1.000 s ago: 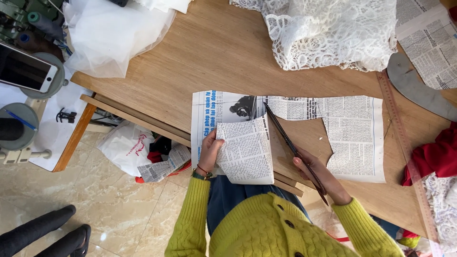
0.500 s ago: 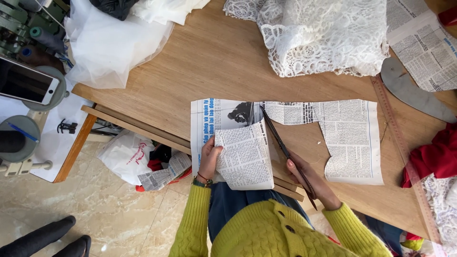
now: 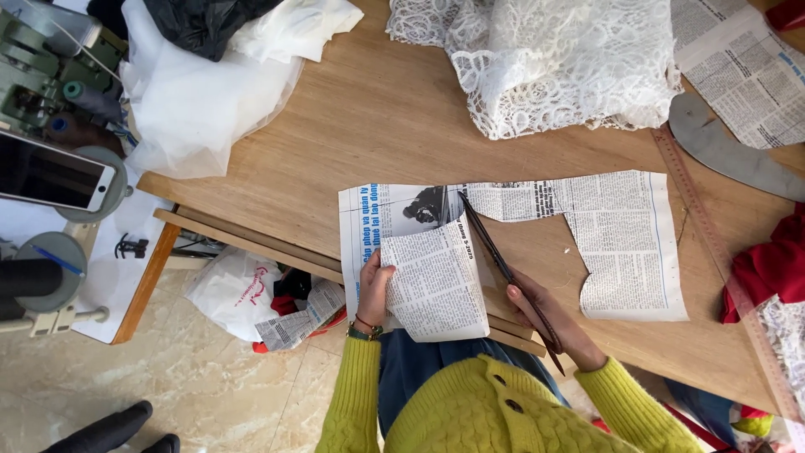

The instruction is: A person uses large fabric scissors to cut out a garment pattern from a sheet of newspaper on a work table.

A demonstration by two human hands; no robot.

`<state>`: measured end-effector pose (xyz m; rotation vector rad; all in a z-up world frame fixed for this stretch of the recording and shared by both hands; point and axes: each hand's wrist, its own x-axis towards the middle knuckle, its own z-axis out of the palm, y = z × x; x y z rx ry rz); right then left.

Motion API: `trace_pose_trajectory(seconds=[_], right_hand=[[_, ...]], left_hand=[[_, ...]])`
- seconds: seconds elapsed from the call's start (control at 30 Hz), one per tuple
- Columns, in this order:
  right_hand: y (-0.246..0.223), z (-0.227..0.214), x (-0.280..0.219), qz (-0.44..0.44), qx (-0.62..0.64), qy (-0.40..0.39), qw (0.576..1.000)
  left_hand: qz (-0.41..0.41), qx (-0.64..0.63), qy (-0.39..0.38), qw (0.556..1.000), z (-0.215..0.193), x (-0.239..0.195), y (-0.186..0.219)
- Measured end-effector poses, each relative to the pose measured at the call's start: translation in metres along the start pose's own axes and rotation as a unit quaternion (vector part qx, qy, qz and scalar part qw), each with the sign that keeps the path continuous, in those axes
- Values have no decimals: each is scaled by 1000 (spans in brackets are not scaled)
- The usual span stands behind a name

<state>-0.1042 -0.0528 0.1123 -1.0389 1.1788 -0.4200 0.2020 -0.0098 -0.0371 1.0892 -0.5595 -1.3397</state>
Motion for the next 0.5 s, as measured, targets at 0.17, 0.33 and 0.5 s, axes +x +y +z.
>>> trace_pose_trajectory(seconds=[0.17,0.33,0.5], right_hand=[[5,2,1,-2,-7,-5,1000],[5,9,4,12,-1,-7,1000],[-3,17,3,8,1,-7,1000]], left_hand=[[0,-3,0,1000,-1,0,0],[-5,-7,12,1000,-6,2,-5],[-8,-9,19,1000,-6,3,-6]])
